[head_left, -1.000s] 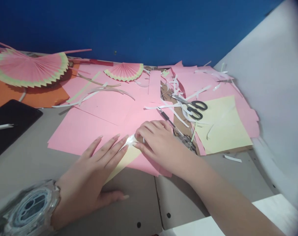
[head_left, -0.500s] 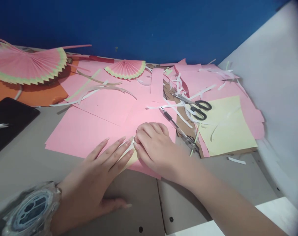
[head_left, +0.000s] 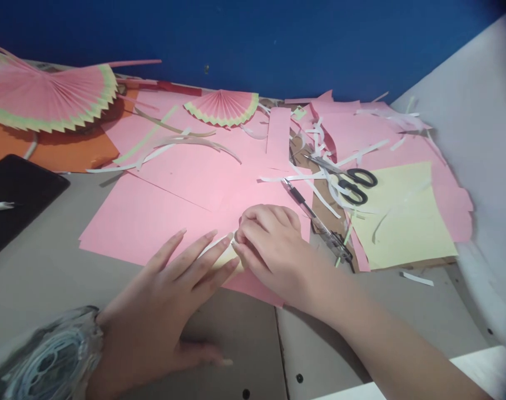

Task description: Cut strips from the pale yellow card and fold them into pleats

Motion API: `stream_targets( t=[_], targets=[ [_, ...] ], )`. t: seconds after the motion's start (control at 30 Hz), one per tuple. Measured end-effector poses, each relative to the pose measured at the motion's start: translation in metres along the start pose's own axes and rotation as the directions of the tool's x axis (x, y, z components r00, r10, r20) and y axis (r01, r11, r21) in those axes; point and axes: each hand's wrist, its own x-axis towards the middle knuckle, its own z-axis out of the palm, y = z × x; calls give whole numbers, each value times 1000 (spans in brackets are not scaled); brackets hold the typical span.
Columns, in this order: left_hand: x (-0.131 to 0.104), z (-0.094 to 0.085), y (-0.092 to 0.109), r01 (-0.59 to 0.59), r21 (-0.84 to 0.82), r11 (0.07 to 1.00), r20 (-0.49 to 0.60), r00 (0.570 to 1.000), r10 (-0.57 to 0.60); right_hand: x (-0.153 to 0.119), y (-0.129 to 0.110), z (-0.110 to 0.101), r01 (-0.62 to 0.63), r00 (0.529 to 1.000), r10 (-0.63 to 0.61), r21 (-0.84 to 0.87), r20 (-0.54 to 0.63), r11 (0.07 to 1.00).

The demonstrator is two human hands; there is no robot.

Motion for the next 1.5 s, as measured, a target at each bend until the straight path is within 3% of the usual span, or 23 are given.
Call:
stream_targets(
  t=[0.13, 0.47, 0.7, 0.97, 1.13, 1.5],
  targets=[
    [-1, 1, -1, -23, -12, 1000, -35, 999, 23, -1, -2, -1, 41, 999, -41, 1, 18, 999],
    [1, 5, 1, 20, -32, 999, 19, 1000, -19, -3, 0, 5, 153, 981, -165, -120, -102, 981],
    [1, 3, 3, 54, -43, 998, 23, 998, -53, -4, -3, 0, -6, 997, -2, -114, -76, 993],
    [1, 3, 4, 72, -55, 996, 31, 997, -70, -4, -7, -3, -17, 999, 23, -123, 43, 992],
    [2, 3, 4, 71, -49, 996, 36, 997, -69, -3, -11, -5, -11, 995, 11, -2, 98, 1000],
    [2, 4, 3, 54, -19, 998, 17, 998, -54, -1, -11, -7, 0, 995, -10, 101, 104, 995]
  ],
)
